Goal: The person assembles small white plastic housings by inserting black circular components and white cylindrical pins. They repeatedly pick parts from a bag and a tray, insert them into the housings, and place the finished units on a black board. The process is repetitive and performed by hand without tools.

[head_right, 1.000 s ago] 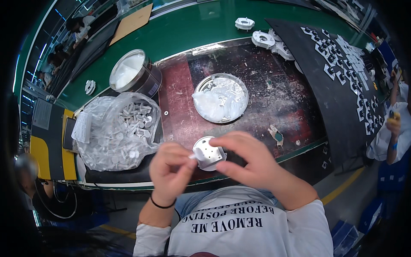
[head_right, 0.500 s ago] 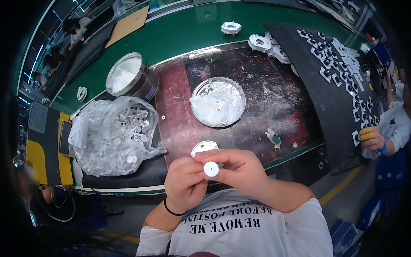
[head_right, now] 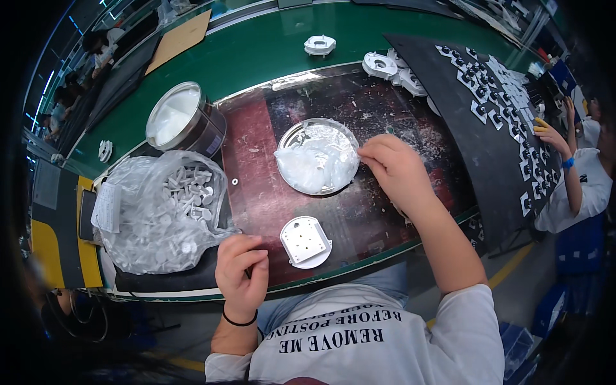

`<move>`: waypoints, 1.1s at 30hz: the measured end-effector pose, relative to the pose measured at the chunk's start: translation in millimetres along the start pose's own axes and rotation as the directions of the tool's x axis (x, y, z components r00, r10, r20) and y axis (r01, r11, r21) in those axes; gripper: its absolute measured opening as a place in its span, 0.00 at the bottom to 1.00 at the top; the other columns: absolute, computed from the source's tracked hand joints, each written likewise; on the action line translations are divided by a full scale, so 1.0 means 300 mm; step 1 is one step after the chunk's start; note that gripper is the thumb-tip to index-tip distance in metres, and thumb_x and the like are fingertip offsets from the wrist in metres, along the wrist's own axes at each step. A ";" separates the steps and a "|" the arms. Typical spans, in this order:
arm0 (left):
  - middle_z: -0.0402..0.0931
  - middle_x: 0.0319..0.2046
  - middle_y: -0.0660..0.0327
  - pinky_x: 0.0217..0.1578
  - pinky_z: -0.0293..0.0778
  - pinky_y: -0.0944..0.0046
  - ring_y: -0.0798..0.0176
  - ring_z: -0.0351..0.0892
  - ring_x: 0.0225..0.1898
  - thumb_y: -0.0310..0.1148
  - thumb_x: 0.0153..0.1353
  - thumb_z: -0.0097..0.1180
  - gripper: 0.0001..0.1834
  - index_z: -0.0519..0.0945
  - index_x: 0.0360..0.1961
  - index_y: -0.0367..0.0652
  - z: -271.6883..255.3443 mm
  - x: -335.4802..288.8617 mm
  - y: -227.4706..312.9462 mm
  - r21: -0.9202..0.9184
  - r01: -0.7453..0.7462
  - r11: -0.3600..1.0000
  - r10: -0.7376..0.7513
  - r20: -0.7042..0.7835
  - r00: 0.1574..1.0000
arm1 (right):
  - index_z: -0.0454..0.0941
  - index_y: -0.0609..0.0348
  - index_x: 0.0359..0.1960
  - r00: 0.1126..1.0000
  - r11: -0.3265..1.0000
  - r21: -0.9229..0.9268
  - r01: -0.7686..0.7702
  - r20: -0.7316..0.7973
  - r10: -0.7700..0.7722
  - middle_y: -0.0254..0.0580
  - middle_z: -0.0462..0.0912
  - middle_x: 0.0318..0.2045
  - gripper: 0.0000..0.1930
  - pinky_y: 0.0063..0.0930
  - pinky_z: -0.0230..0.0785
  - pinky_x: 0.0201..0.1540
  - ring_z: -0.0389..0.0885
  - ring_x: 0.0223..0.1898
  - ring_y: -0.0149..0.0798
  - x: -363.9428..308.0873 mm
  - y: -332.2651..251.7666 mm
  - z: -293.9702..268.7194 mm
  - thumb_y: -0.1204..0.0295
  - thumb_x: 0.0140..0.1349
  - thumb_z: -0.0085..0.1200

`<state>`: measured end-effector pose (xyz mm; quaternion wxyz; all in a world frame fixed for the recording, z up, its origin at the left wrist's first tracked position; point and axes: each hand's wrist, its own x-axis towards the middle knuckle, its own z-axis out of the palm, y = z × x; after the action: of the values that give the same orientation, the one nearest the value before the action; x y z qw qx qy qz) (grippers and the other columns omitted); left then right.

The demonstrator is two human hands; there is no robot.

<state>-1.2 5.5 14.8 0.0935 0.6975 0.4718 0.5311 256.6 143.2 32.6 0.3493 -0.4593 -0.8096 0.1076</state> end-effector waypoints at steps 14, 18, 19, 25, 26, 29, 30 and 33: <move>0.78 0.33 0.56 0.39 0.71 0.59 0.54 0.76 0.36 0.18 0.46 0.58 0.10 0.77 0.32 0.39 0.002 0.006 0.002 -0.057 0.011 0.998 -0.008 0.053 0.999 | 0.80 0.59 0.37 0.989 0.962 -0.249 0.108 0.124 -0.079 0.41 0.77 0.35 0.11 0.33 0.73 0.41 0.78 0.38 0.44 -0.010 0.008 0.022 0.80 0.50 0.52; 0.78 0.33 0.56 0.38 0.72 0.60 0.55 0.76 0.35 0.18 0.46 0.58 0.10 0.77 0.32 0.39 0.003 0.001 -0.003 -0.066 0.003 0.998 0.001 0.057 0.998 | 0.79 0.59 0.38 0.984 0.956 -0.257 0.139 0.147 -0.103 0.40 0.77 0.35 0.12 0.33 0.72 0.42 0.77 0.39 0.43 -0.012 0.005 0.021 0.79 0.50 0.51; 0.78 0.33 0.56 0.38 0.72 0.60 0.55 0.76 0.35 0.18 0.46 0.58 0.10 0.77 0.32 0.39 0.002 0.001 -0.002 -0.066 0.002 0.998 0.002 0.055 0.998 | 0.79 0.60 0.38 0.982 0.954 -0.259 0.148 0.154 -0.111 0.41 0.77 0.35 0.12 0.33 0.71 0.43 0.77 0.39 0.43 -0.013 0.007 0.019 0.79 0.50 0.51; 0.77 0.32 0.56 0.37 0.72 0.61 0.55 0.76 0.34 0.17 0.46 0.57 0.10 0.77 0.32 0.38 0.001 0.003 -0.001 -0.072 0.003 0.997 0.001 0.056 0.998 | 0.79 0.60 0.38 0.974 0.951 -0.240 0.193 0.161 -0.157 0.43 0.77 0.35 0.13 0.35 0.70 0.44 0.76 0.39 0.46 -0.014 0.007 0.008 0.80 0.50 0.51; 0.77 0.32 0.56 0.37 0.72 0.61 0.55 0.76 0.34 0.17 0.46 0.57 0.10 0.77 0.32 0.38 0.002 0.002 -0.001 -0.072 0.002 0.997 0.002 0.054 0.999 | 0.79 0.61 0.38 0.975 0.953 -0.236 0.191 0.159 -0.156 0.44 0.77 0.35 0.13 0.35 0.70 0.44 0.76 0.39 0.46 -0.015 0.007 0.007 0.81 0.50 0.51; 0.77 0.32 0.56 0.37 0.72 0.61 0.55 0.76 0.34 0.17 0.46 0.57 0.10 0.77 0.32 0.38 0.004 0.002 0.000 -0.079 0.005 0.997 -0.001 0.050 0.999 | 0.79 0.62 0.39 0.992 0.988 -0.129 0.084 0.101 -0.071 0.44 0.77 0.36 0.11 0.34 0.70 0.43 0.76 0.38 0.47 -0.018 -0.015 0.003 0.81 0.53 0.52; 0.78 0.32 0.56 0.37 0.72 0.61 0.55 0.76 0.34 0.17 0.47 0.57 0.10 0.77 0.32 0.38 0.004 0.002 0.000 -0.082 0.008 0.997 -0.004 0.049 0.999 | 0.78 0.62 0.39 0.995 0.997 -0.070 0.042 0.094 -0.035 0.45 0.77 0.36 0.10 0.33 0.70 0.43 0.76 0.38 0.47 -0.020 -0.025 -0.003 0.80 0.54 0.52; 0.79 0.31 0.57 0.35 0.73 0.60 0.54 0.77 0.33 0.18 0.43 0.59 0.11 0.79 0.31 0.39 0.004 0.000 -0.003 -0.074 0.015 0.997 -0.013 0.034 0.999 | 0.78 0.63 0.39 0.993 0.992 0.103 -0.073 0.105 0.062 0.44 0.77 0.35 0.09 0.30 0.69 0.41 0.77 0.38 0.43 -0.026 -0.068 -0.029 0.78 0.57 0.53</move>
<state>-0.6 6.5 13.7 0.1312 0.6990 0.4549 0.5359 251.3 124.3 45.4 0.3279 -0.4611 -0.8034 0.1854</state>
